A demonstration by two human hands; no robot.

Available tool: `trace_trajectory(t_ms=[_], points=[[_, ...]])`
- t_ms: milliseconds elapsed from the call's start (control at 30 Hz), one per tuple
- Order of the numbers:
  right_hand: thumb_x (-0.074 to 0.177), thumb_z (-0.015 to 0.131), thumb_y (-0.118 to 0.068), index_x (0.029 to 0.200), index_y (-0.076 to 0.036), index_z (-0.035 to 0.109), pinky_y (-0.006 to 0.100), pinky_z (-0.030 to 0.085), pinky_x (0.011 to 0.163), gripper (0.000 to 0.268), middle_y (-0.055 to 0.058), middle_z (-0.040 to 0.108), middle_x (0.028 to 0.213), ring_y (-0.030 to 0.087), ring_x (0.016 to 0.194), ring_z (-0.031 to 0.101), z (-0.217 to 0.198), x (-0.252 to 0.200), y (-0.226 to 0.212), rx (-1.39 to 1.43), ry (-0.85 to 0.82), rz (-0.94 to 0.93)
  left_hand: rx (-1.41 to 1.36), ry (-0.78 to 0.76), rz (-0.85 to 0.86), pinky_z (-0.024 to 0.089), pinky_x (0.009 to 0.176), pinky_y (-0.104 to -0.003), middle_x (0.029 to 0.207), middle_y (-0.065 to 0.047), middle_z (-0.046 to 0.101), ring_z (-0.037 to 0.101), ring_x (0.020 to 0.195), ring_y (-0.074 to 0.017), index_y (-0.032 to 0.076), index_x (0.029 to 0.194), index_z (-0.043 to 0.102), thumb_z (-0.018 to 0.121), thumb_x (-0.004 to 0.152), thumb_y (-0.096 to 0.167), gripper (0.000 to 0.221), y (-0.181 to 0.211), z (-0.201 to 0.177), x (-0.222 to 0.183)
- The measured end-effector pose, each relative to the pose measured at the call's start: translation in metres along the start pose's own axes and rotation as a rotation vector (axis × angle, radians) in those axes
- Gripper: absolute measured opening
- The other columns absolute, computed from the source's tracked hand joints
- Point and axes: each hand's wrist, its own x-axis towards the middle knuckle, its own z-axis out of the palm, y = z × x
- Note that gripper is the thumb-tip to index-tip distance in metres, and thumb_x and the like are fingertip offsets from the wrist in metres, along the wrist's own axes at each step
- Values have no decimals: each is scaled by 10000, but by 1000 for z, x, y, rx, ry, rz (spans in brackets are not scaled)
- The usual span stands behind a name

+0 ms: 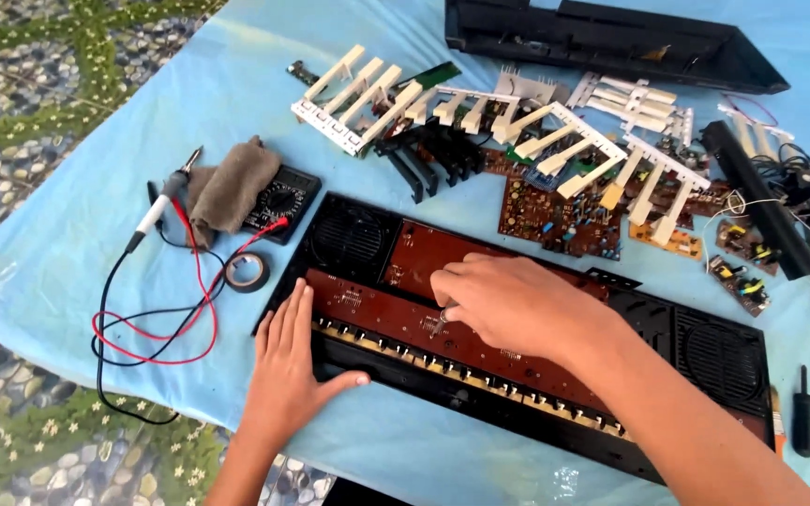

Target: Disassembling an electronic keyboard by removing screws from the internal circuit board using a screwdriver and collecting the hardware.

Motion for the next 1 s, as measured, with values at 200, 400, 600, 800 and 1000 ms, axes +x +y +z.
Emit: trace_trajectory(t_ms=[200,400,600,800,1000], points=[[1074,580,-316,951,-199,615,369,408,647,173,2,665,845,212,700,563,-12,5,-4,135,-7,134,-23,-25,-16,261,1228,-538,1719,-162,244,322,1546,-349,12,1639,196,646,738,832,1298,3,-3,0],[1110,565,-270,832,-160,526,371,287,625,302,45,421,702,200,601,328,-10,14,0,325,-7,230,-15,-25,-20,287,1201,-559,1715,-165,261,373,1497,-381,5,1634,221,659,728,823,1297,4,-5,0],[1115,539,-255,882,-114,559,388,267,600,273,61,443,663,199,587,310,-5,18,-4,434,17,324,23,11,-4,324,1189,-544,1699,-174,307,410,1478,-369,-5,1615,275,643,715,837,1286,4,-5,1],[1009,671,-156,931,-150,650,427,475,533,81,-1,638,837,244,798,574,14,15,16,-258,199,-246,75,33,-4,211,1219,-641,1707,-148,315,343,1541,-327,30,1612,327,625,716,844,1247,6,-4,-1],[1025,656,-222,1066,-78,684,498,533,559,152,82,702,805,358,694,694,6,32,3,-241,107,-196,122,-35,312,186,1216,-649,1716,-124,297,289,1585,-274,76,1603,352,553,719,939,1251,20,-10,17]])
